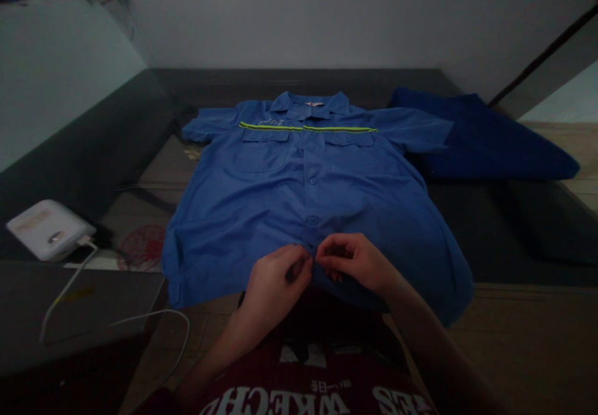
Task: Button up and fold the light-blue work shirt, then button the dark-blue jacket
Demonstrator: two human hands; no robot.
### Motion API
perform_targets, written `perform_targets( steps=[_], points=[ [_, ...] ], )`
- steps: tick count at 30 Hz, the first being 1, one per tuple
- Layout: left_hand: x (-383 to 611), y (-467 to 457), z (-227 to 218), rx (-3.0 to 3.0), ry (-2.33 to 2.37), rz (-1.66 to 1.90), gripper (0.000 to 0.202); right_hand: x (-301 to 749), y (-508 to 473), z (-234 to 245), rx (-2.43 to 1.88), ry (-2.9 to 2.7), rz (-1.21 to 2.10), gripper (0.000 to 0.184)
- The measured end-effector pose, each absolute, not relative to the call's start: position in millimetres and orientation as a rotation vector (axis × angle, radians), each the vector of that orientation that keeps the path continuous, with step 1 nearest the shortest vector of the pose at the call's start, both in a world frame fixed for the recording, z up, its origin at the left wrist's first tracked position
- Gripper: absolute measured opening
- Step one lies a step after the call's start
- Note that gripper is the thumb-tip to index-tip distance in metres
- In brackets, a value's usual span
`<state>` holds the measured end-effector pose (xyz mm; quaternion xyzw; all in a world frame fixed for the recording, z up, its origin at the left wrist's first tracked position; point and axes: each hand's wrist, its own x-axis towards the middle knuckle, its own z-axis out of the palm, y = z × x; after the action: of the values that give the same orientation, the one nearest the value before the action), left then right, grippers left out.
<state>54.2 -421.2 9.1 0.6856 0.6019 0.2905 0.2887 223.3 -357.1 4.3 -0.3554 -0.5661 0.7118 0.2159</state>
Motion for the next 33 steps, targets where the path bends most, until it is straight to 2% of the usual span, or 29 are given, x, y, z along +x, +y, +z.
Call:
perform_targets(
  steps=[4,10,19,33],
  points=[
    [52.7,-420.7,8.4,1.777,1.565,0.849,0.013,226.8,-360.9,7.6,-0.984,-1.661,1.840,0.018],
    [51.3,-420.0,13.0,1.655,1.495,0.756,0.013,235.2,-372.8,10.6,-0.958,-1.753,1.740,0.015],
    [54.6,-424.6,13.2,1.548,1.427,0.879,0.014,230.9,-387.2,7.7,-0.991,-1.700,1.631,0.030],
    [54.6,-425.4,6.9,1.605,1.430,0.846,0.014,225.2,-387.8,4.2,-0.943,-1.750,1.624,0.013]
  ],
)
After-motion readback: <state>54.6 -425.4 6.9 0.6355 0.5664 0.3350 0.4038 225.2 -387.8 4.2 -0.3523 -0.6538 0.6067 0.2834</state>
